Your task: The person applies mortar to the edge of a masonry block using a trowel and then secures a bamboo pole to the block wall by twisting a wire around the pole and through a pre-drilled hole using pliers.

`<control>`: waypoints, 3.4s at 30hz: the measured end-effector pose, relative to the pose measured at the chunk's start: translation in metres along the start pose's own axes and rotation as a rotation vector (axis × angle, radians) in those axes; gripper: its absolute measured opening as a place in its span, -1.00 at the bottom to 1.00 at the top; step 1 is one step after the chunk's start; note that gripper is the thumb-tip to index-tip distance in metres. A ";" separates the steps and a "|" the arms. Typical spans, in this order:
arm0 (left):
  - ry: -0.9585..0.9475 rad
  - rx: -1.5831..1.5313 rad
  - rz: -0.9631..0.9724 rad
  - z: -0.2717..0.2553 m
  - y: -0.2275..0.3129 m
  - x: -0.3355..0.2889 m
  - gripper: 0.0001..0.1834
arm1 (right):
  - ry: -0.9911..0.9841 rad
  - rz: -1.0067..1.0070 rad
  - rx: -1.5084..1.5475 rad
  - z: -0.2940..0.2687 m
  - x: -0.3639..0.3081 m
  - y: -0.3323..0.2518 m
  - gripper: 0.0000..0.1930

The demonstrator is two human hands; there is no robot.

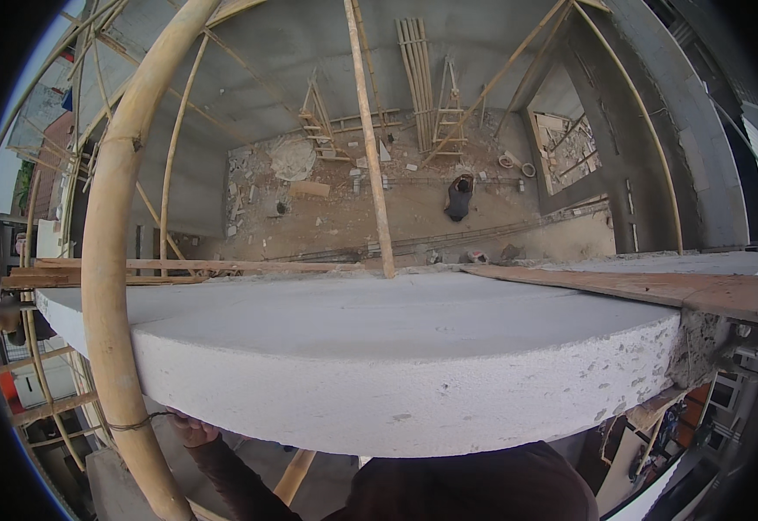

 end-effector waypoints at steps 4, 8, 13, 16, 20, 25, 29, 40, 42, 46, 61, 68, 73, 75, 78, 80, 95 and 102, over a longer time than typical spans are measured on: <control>0.354 0.531 0.259 0.053 0.022 -0.017 -0.85 | 0.002 -0.027 -0.025 -0.001 0.003 -0.004 -0.72; 0.684 1.561 0.669 0.103 0.031 -0.029 -0.77 | 0.020 -0.053 -0.037 -0.008 0.000 -0.014 -0.72; 0.816 1.728 0.951 0.107 0.016 -0.028 -0.73 | 0.028 -0.069 -0.074 -0.010 -0.007 -0.021 -0.72; 0.905 1.601 0.909 0.105 0.017 -0.036 -0.73 | 0.022 -0.058 -0.115 -0.002 -0.005 -0.009 -0.72; 0.833 1.216 0.731 0.107 0.005 -0.021 -0.80 | 0.091 -0.063 -0.274 -0.015 -0.010 -0.008 -0.72; 0.822 1.026 0.756 0.113 0.008 -0.020 -0.83 | 0.101 -0.034 -0.095 0.005 -0.027 -0.031 -0.72; 0.824 1.064 0.723 0.106 0.006 -0.021 -0.83 | 0.152 -0.071 -0.090 0.014 -0.035 -0.032 -0.69; 0.708 0.863 0.800 0.112 -0.001 -0.022 -0.50 | 0.332 -0.169 -0.246 0.001 -0.044 -0.035 -0.72; 0.710 0.788 0.823 0.103 0.000 -0.013 -0.46 | 0.305 -0.181 -0.354 -0.005 -0.040 -0.039 -0.72; 0.694 0.819 0.968 0.092 0.005 0.004 -0.32 | 0.310 -0.210 -0.395 -0.020 -0.032 -0.039 -0.73; 0.716 0.920 1.075 0.118 0.008 0.002 -0.24 | 0.237 -0.533 -0.868 -0.007 -0.027 -0.070 -0.77; 0.729 0.852 1.042 0.117 0.011 0.003 -0.39 | 0.294 -0.498 -0.827 -0.026 -0.023 -0.066 -0.78; 0.658 0.826 0.789 0.094 -0.010 -0.004 -0.63 | 0.346 -0.297 -0.660 -0.022 -0.033 -0.061 -0.73; 0.563 0.676 0.797 0.092 -0.015 -0.003 -0.67 | 0.313 -0.175 -0.446 -0.022 -0.036 -0.048 -0.73; 0.569 0.631 0.623 0.076 -0.022 -0.004 -0.72 | 0.304 -0.134 -0.354 -0.018 -0.041 -0.041 -0.74; 0.603 0.740 0.599 0.081 -0.018 -0.005 -0.74 | 0.313 -0.154 -0.373 -0.017 -0.044 -0.042 -0.74; 0.482 0.594 0.576 0.079 -0.028 0.011 -0.62 | 0.425 -0.034 -0.252 -0.040 -0.077 -0.024 -0.67; 0.403 0.510 0.329 0.068 -0.055 0.015 -0.42 | 0.394 -0.120 -0.310 -0.056 -0.068 -0.007 -0.55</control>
Point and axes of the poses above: each hand's wrist, its own x-axis towards the middle knuckle, its own z-axis out of the palm, y = z × x, the point moved 8 cm from there along x, towards the middle knuckle, and after that the axes turned 3 degrees about y, right-handed, at the moved point
